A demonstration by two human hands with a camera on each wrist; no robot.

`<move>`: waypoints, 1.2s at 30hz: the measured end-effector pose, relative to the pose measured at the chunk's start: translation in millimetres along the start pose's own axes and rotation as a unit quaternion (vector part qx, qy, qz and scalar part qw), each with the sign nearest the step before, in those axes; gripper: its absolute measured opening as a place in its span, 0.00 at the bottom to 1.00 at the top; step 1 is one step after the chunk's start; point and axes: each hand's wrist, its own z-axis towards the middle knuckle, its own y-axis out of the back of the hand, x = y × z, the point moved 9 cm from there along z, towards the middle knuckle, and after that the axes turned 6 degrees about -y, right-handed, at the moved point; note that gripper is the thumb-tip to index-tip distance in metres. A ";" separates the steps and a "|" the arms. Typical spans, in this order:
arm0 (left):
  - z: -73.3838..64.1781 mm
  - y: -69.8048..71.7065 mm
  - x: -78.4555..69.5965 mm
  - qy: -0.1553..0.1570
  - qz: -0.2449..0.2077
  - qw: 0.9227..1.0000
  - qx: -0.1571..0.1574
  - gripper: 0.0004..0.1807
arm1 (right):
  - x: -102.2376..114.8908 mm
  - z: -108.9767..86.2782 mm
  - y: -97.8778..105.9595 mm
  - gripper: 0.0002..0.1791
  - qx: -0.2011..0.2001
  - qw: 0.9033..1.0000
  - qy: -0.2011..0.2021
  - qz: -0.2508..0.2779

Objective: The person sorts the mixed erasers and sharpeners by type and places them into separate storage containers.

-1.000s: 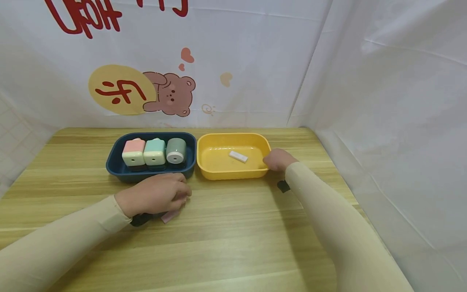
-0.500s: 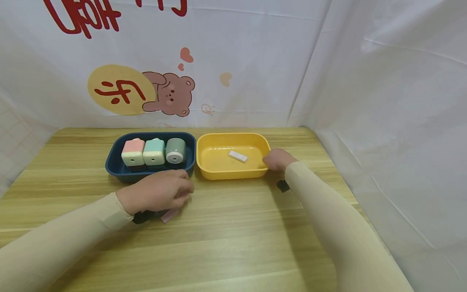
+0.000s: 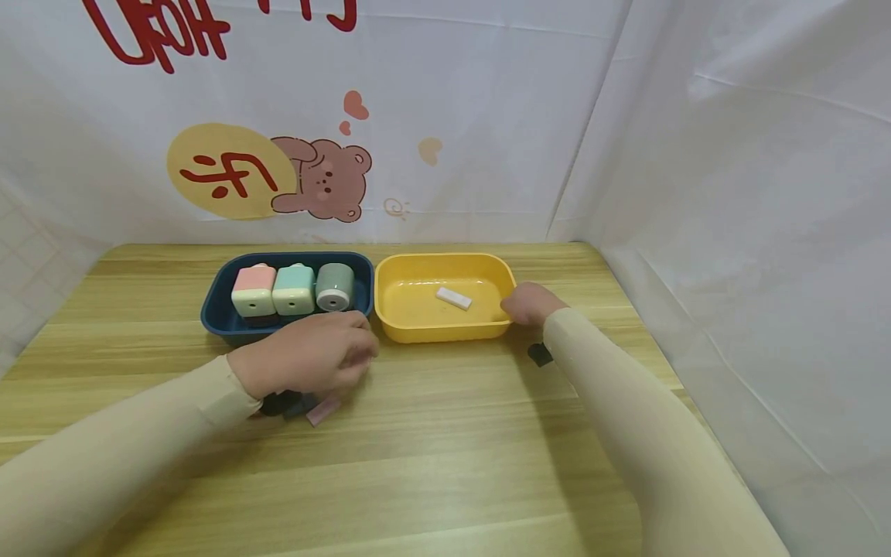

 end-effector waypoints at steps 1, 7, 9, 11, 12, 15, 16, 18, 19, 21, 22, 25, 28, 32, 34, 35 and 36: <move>1.3 1.9 -0.8 -0.001 -0.002 1.000 -0.002 0.02 | -0.1 0.8 -0.4 0.15 0.000 1.000 0.001 -0.002; 10.3 13.2 -4.5 -0.006 0.007 1.000 -0.012 0.03 | 0.3 1.0 0.1 0.15 -0.001 1.000 0.004 -0.004; 13.5 17.1 -4.9 -0.006 0.013 1.000 -0.016 0.05 | 0.5 0.8 0.1 0.15 -0.002 1.000 0.004 -0.004; 17.1 20.4 -4.7 -0.004 0.016 1.000 -0.019 0.07 | 0.4 0.9 0.1 0.15 -0.002 1.000 0.004 -0.005; 18.9 22.2 -4.6 -0.002 0.017 1.000 -0.020 0.08 | 0.2 1.4 -0.1 0.15 -0.002 1.000 0.004 -0.006; 25.0 26.9 -4.2 -0.001 0.010 1.000 -0.023 0.09 | 0.4 1.5 -0.2 0.15 -0.003 1.000 0.005 -0.008; 27.3 28.1 -4.0 -0.003 0.009 1.000 -0.023 0.09 | 0.4 1.6 -0.2 0.15 -0.003 1.000 0.005 -0.009; 31.9 31.0 -3.4 -0.007 0.006 1.000 -0.028 0.10 | 0.7 1.4 -0.2 0.15 -0.004 1.000 0.005 -0.010; 34.4 32.1 -3.1 -0.010 0.005 1.000 -0.029 0.10 | 0.8 0.7 0.1 0.15 -0.003 1.000 0.005 -0.008; 39.1 34.4 -2.2 -0.013 0.003 0.999 -0.032 0.09 | 0.8 0.3 0.2 0.15 -0.003 1.000 0.003 -0.006; 41.7 35.0 -1.4 -0.014 0.003 0.999 -0.033 0.09 | 0.6 0.3 0.1 0.15 -0.002 1.000 0.002 -0.005; 48.9 37.2 0.8 -0.012 0.004 0.999 -0.033 0.08 | -0.2 0.6 -0.1 0.15 -0.001 1.000 0.000 -0.001; 55.6 38.0 4.1 -0.005 0.006 1.000 -0.028 0.08 | -1.0 2.1 -0.9 0.15 -0.001 1.000 -0.001 -0.001; 62.9 38.8 8.1 0.002 0.005 1.000 -0.019 0.09 | -1.1 2.6 -1.3 0.15 0.001 1.000 0.001 -0.002; 66.5 39.4 9.5 0.001 0.005 1.000 -0.017 0.10 | -0.8 2.4 -1.2 0.15 0.000 1.000 0.003 -0.004; 68.4 39.4 10.3 0.000 0.008 1.000 -0.017 0.10 | -0.6 2.6 -1.4 0.15 -0.001 1.000 0.004 -0.006; 70.3 39.6 10.8 -0.001 0.010 1.000 -0.016 0.10 | -0.4 2.4 -1.4 0.15 -0.002 1.000 0.005 -0.006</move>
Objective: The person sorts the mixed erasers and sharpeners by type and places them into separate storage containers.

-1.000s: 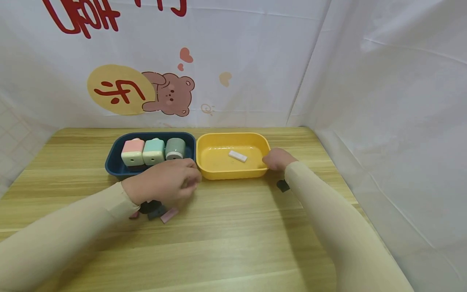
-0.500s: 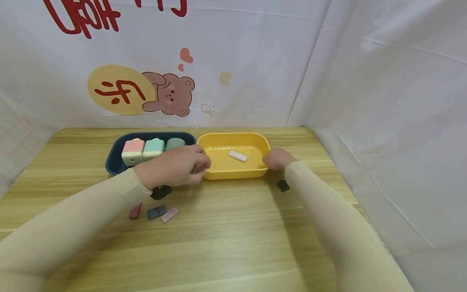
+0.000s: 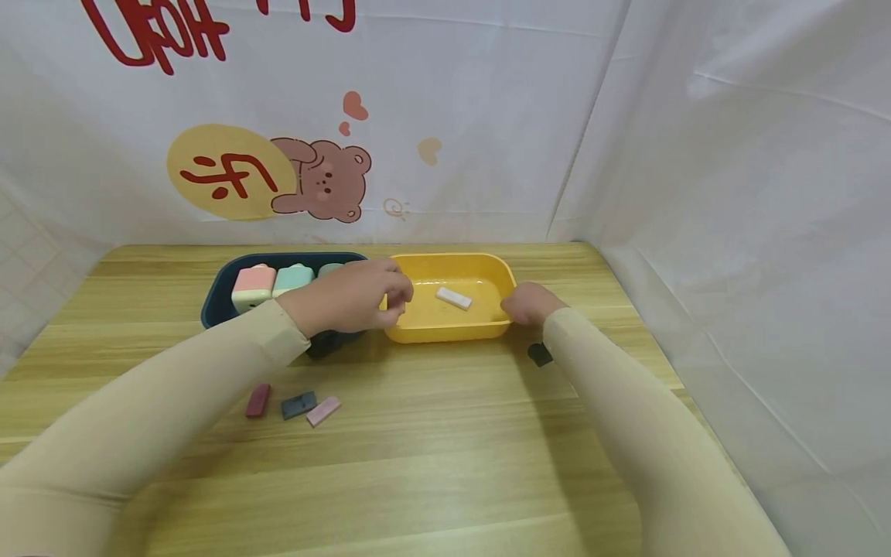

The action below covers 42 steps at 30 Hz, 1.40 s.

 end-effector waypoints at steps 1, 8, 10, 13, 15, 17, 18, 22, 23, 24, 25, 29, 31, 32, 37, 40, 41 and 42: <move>1.7 0.2 0.5 -0.001 0.001 1.000 0.000 0.11 | 0.1 0.1 -0.1 0.15 -0.001 1.000 0.000 -0.001; 12.3 0.7 6.0 -0.002 -0.002 1.000 0.003 0.10 | 0.3 -2.3 1.1 0.15 -0.001 1.000 0.002 0.004; 15.2 -0.4 8.8 0.002 -0.004 1.000 0.006 0.10 | 0.1 -2.4 1.1 0.15 0.000 1.000 0.001 0.005; 19.3 -1.4 12.8 0.007 -0.008 1.000 0.009 0.10 | -0.2 -2.2 0.9 0.15 0.000 1.000 -0.002 0.006; 22.1 -1.7 14.6 0.008 -0.009 1.000 0.011 0.10 | 0.2 -2.8 1.2 0.14 0.001 1.000 -0.003 0.007; 25.2 -1.7 16.4 0.010 -0.010 1.000 0.013 0.10 | 0.5 -3.7 1.6 0.14 0.001 1.000 -0.003 0.007; 26.8 -1.6 16.9 0.010 -0.008 1.000 0.014 0.10 | 0.7 -4.4 2.0 0.14 0.002 1.000 -0.003 0.009; 33.2 -1.4 19.6 0.013 -0.008 1.000 0.017 0.10 | 0.5 -4.4 1.9 0.14 0.003 1.000 -0.006 0.010; 34.9 -1.6 20.2 0.014 -0.008 1.000 0.019 0.10 | 0.4 -4.0 1.7 0.14 0.003 1.000 -0.007 0.010; 36.4 -1.6 20.5 0.015 -0.008 1.000 0.020 0.10 | 0.3 -3.8 1.7 0.14 0.004 1.000 -0.006 0.010; 37.9 -1.6 20.8 0.014 -0.008 1.000 0.021 0.10 | 0.2 -3.6 1.6 0.14 0.004 1.000 -0.006 0.009; 43.7 -1.3 20.6 0.008 -0.009 1.000 0.018 0.10 | 0.3 -3.4 2.0 0.14 0.003 1.000 -0.002 0.007; 46.2 -1.5 20.2 0.005 -0.009 1.000 0.017 0.09 | 0.6 -3.9 2.3 0.14 0.003 1.000 -0.001 0.008; 47.5 -1.6 20.2 0.005 -0.010 1.000 0.016 0.09 | 0.8 -3.8 2.2 0.14 0.002 1.000 -0.001 0.008; 52.8 -2.8 19.8 0.006 -0.012 1.000 0.019 0.09 | 1.8 -4.9 2.6 0.14 0.002 1.000 -0.003 0.012; 55.4 -1.9 19.2 0.006 -0.018 1.000 0.018 0.08 | 1.9 -4.7 2.7 0.14 0.001 1.000 -0.005 0.012; 56.0 -1.6 19.1 0.007 -0.021 1.000 0.018 0.08 | 1.5 -4.0 2.4 0.14 0.000 1.000 -0.005 0.012; 56.7 -1.2 19.1 0.007 -0.024 1.000 0.018 0.08 | 1.3 -3.9 2.4 0.14 0.000 1.000 -0.006 0.012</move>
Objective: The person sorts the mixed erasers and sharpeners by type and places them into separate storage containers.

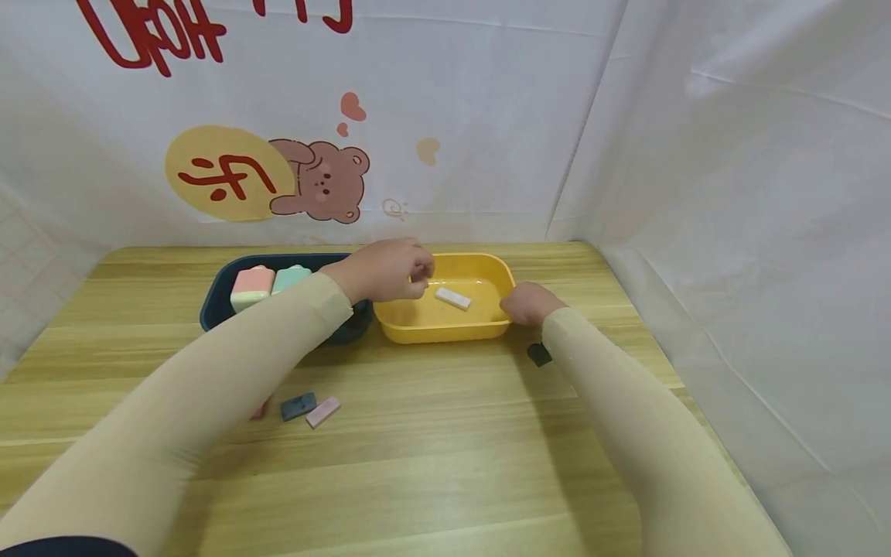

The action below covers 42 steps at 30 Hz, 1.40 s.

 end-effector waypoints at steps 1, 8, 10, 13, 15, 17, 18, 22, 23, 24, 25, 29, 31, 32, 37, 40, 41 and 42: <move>0.7 0.4 0.1 0.001 -0.004 1.000 -0.002 0.08 | -0.1 0.0 0.2 0.14 0.000 1.000 0.000 0.000; 6.9 -0.4 1.7 0.001 -0.017 1.000 -0.008 0.08 | 0.6 -1.7 1.1 0.14 0.001 1.000 0.000 0.004; 9.0 -1.0 2.2 0.001 -0.018 1.000 -0.010 0.08 | 0.7 -0.9 0.9 0.14 0.000 1.000 0.005 0.001; 12.1 -2.0 3.4 0.003 -0.022 1.000 -0.012 0.08 | -0.5 1.3 -0.4 0.14 -0.002 1.000 0.007 -0.001; 13.9 -2.6 3.8 0.006 -0.025 1.000 -0.012 0.07 | -1.1 2.3 -0.6 0.14 -0.003 1.000 0.008 -0.001; 16.0 -3.6 4.3 0.008 -0.026 1.000 -0.011 0.07 | -1.5 2.8 -0.5 0.14 -0.003 1.000 0.008 0.001; 17.0 -4.0 4.6 0.010 -0.027 1.000 -0.010 0.07 | -1.6 2.9 -0.4 0.14 -0.003 1.000 0.008 0.001; 22.1 -5.3 6.2 0.017 -0.029 0.999 -0.009 0.07 | -1.8 2.6 0.5 0.14 -0.001 1.000 0.008 0.002; 23.5 -5.5 7.0 0.019 -0.030 0.999 -0.009 0.07 | -1.6 2.3 0.7 0.14 0.000 1.000 0.009 0.001; 24.8 -5.7 8.0 0.022 -0.030 0.999 -0.010 0.07 | -1.5 2.5 0.7 0.14 0.000 1.000 0.010 0.000; 26.2 -6.0 8.8 0.023 -0.030 0.999 -0.010 0.07 | -1.4 2.7 0.6 0.14 0.000 1.000 0.012 -0.003; 31.5 -7.1 12.0 0.027 -0.028 0.999 -0.015 0.07 | -1.2 4.0 0.0 0.15 -0.002 1.000 0.016 -0.010; 34.1 -7.8 12.9 0.027 -0.025 0.999 -0.017 0.07 | -1.1 4.0 0.2 0.15 -0.002 1.000 0.018 -0.011; 35.5 -8.0 12.9 0.026 -0.023 0.999 -0.018 0.07 | -1.0 4.1 0.2 0.16 -0.002 1.000 0.018 -0.011; 43.3 -10.2 12.5 0.022 -0.015 1.000 -0.015 0.08 | -1.2 4.1 0.6 0.15 -0.001 1.000 0.019 -0.009; 47.9 -13.1 13.1 0.026 -0.020 0.999 -0.008 0.09 | -2.5 4.9 0.4 0.15 0.001 1.000 0.017 -0.003; 49.4 -14.5 13.8 0.028 -0.022 0.999 -0.004 0.10 | -3.0 4.9 0.4 0.15 0.002 1.000 0.016 -0.001; 50.8 -16.1 14.4 0.031 -0.023 0.999 0.001 0.10 | -3.3 4.8 0.4 0.15 0.003 1.000 0.016 0.001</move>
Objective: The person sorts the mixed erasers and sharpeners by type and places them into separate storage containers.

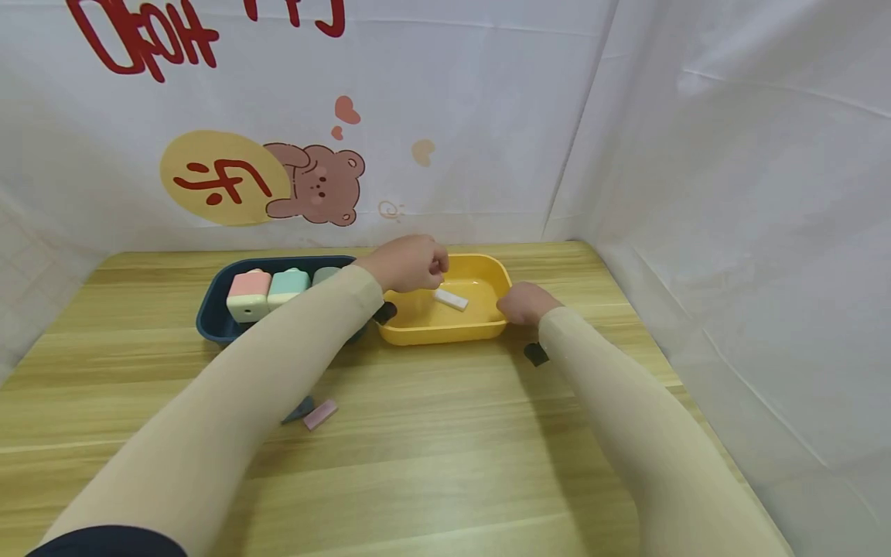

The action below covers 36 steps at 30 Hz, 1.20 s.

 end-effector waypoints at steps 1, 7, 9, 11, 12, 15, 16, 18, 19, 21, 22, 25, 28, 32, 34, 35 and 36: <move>1.0 -1.4 0.6 0.003 -0.003 1.000 0.004 0.10 | -0.7 0.8 -0.5 0.15 0.000 1.000 -0.002 0.001; 4.9 -7.5 3.2 0.021 -0.006 0.999 0.026 0.09 | -3.0 3.5 -2.2 0.14 -0.002 1.000 -0.005 -0.001; 6.2 -9.4 4.0 0.026 0.002 0.999 0.032 0.09 | -3.0 3.1 -2.3 0.14 0.000 1.000 -0.006 0.000; 7.6 -11.9 4.3 0.029 0.009 0.999 0.041 0.10 | -3.2 3.1 -2.6 0.14 0.001 1.000 -0.007 0.000; 8.4 -13.4 4.6 0.030 0.012 0.998 0.045 0.11 | -3.4 3.0 -2.6 0.14 0.001 1.000 -0.009 0.002; 10.3 -17.3 4.8 0.031 0.019 0.998 0.054 0.11 | -3.8 2.6 -2.7 0.14 0.001 1.000 -0.012 0.003; 10.9 -18.3 5.0 0.032 0.020 0.998 0.054 0.11 | -3.8 2.5 -2.7 0.14 0.001 1.000 -0.011 0.004; 12.3 -20.4 6.1 0.032 0.023 0.998 0.054 0.10 | -3.8 2.6 -2.7 0.14 0.000 1.000 -0.011 0.003; 13.1 -21.5 7.3 0.033 0.022 0.998 0.054 0.09 | -3.5 2.5 -2.7 0.14 -0.001 1.000 -0.010 0.001; 13.9 -24.3 10.1 0.039 0.020 0.998 0.055 0.08 | -3.1 2.1 -2.6 0.14 0.000 1.000 -0.009 0.000; 14.6 -25.9 11.6 0.040 0.019 0.997 0.058 0.09 | -2.7 1.8 -2.4 0.15 0.000 1.000 -0.009 -0.002; 14.5 -29.8 15.5 0.047 0.021 0.996 0.067 0.11 | -1.6 1.3 -2.1 0.15 -0.001 1.000 -0.007 -0.007; 12.6 -31.5 17.5 0.054 0.025 0.995 0.075 0.12 | -0.8 1.3 -1.9 0.16 -0.002 1.000 -0.004 -0.009; 8.9 -32.1 19.0 0.069 0.023 0.994 0.083 0.11 | 0.7 0.6 -1.4 0.15 -0.005 1.000 -0.002 -0.008; 7.5 -32.5 19.0 0.072 0.023 0.993 0.088 0.11 | 1.5 -0.1 -0.8 0.15 -0.005 1.000 -0.002 -0.008; 7.2 -32.9 19.2 0.074 0.023 0.993 0.090 0.10 | 1.6 -0.4 -0.6 0.15 -0.005 1.000 -0.002 -0.008; 7.0 -33.3 19.4 0.075 0.024 0.993 0.092 0.10 | 1.7 -0.6 -0.3 0.15 -0.006 1.000 -0.002 -0.008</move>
